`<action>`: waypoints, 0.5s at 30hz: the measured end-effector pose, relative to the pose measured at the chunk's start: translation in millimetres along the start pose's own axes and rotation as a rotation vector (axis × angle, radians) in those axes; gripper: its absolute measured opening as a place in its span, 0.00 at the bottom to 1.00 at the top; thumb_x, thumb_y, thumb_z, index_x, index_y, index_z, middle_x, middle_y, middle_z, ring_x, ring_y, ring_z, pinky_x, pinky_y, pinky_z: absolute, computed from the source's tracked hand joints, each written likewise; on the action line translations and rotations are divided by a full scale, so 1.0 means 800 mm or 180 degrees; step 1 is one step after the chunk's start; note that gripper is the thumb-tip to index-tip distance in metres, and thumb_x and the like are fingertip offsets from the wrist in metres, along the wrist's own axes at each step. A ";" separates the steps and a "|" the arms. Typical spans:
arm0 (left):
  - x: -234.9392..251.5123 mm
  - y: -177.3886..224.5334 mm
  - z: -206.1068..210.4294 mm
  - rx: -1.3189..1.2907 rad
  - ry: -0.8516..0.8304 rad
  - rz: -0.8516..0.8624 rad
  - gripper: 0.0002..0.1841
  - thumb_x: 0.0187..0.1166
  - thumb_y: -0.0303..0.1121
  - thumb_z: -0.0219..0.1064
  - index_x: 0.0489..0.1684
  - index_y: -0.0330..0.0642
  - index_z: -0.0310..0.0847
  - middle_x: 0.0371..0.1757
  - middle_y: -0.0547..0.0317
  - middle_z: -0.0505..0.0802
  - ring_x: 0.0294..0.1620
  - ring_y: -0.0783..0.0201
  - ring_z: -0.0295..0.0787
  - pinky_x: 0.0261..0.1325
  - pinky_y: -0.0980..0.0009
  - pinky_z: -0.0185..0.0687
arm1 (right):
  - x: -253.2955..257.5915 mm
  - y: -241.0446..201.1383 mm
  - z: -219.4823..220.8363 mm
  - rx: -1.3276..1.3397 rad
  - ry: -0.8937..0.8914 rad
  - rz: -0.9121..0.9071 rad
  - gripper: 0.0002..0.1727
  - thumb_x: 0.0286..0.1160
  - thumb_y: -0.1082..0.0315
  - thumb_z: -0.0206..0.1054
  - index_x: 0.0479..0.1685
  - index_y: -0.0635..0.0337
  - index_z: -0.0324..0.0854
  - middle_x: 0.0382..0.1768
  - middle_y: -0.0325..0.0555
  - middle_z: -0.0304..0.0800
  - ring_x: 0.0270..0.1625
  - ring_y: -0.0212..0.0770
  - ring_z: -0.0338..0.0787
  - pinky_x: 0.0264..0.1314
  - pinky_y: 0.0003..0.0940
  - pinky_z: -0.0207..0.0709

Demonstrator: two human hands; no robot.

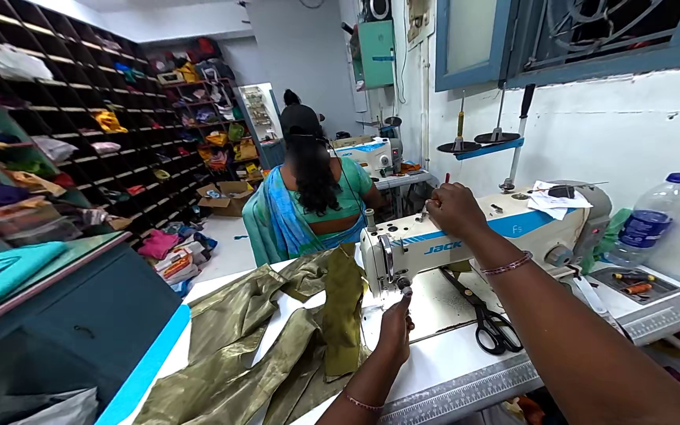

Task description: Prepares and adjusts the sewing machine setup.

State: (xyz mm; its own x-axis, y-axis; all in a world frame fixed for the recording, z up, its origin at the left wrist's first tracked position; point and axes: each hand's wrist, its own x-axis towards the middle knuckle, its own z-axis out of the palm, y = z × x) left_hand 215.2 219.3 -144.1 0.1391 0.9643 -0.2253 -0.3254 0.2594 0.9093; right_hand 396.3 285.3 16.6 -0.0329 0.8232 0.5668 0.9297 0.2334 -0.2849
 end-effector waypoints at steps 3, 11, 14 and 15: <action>-0.002 0.010 -0.012 0.0099 0.0116 0.0282 0.16 0.89 0.32 0.60 0.24 0.40 0.75 0.17 0.66 0.72 0.17 0.73 0.67 0.28 0.80 0.70 | 0.001 0.000 0.000 -0.0013 -0.0027 -0.0009 0.17 0.87 0.67 0.58 0.40 0.75 0.85 0.48 0.66 0.86 0.62 0.65 0.83 0.71 0.60 0.67; -0.046 0.050 -0.010 0.1297 -0.0170 0.1309 0.17 0.90 0.28 0.47 0.36 0.35 0.82 0.33 0.62 0.81 0.31 0.73 0.72 0.40 0.75 0.70 | 0.001 0.003 0.002 0.0059 0.0039 -0.0078 0.17 0.87 0.68 0.58 0.44 0.76 0.86 0.49 0.68 0.87 0.62 0.67 0.83 0.73 0.63 0.67; -0.064 0.059 0.017 0.1984 -0.0667 0.1004 0.19 0.92 0.34 0.52 0.69 0.29 0.78 0.62 0.38 0.86 0.55 0.53 0.83 0.62 0.55 0.78 | 0.000 0.003 0.002 0.0035 0.0018 -0.0071 0.16 0.87 0.68 0.58 0.45 0.76 0.85 0.51 0.69 0.87 0.64 0.67 0.83 0.73 0.63 0.67; -0.063 0.058 0.022 0.1960 -0.0694 0.0966 0.20 0.92 0.36 0.54 0.73 0.30 0.75 0.64 0.37 0.84 0.54 0.52 0.82 0.61 0.55 0.77 | 0.000 0.003 0.002 0.0028 0.0034 -0.0080 0.16 0.87 0.68 0.58 0.44 0.76 0.85 0.50 0.68 0.87 0.63 0.67 0.84 0.72 0.63 0.67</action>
State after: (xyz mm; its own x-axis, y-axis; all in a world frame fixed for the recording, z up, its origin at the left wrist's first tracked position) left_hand 209.9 182.1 -84.1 0.3307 0.9399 0.0852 0.1982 -0.1575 0.9674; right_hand 398.2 286.6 14.6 -0.0524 0.8114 0.5821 0.9253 0.2587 -0.2773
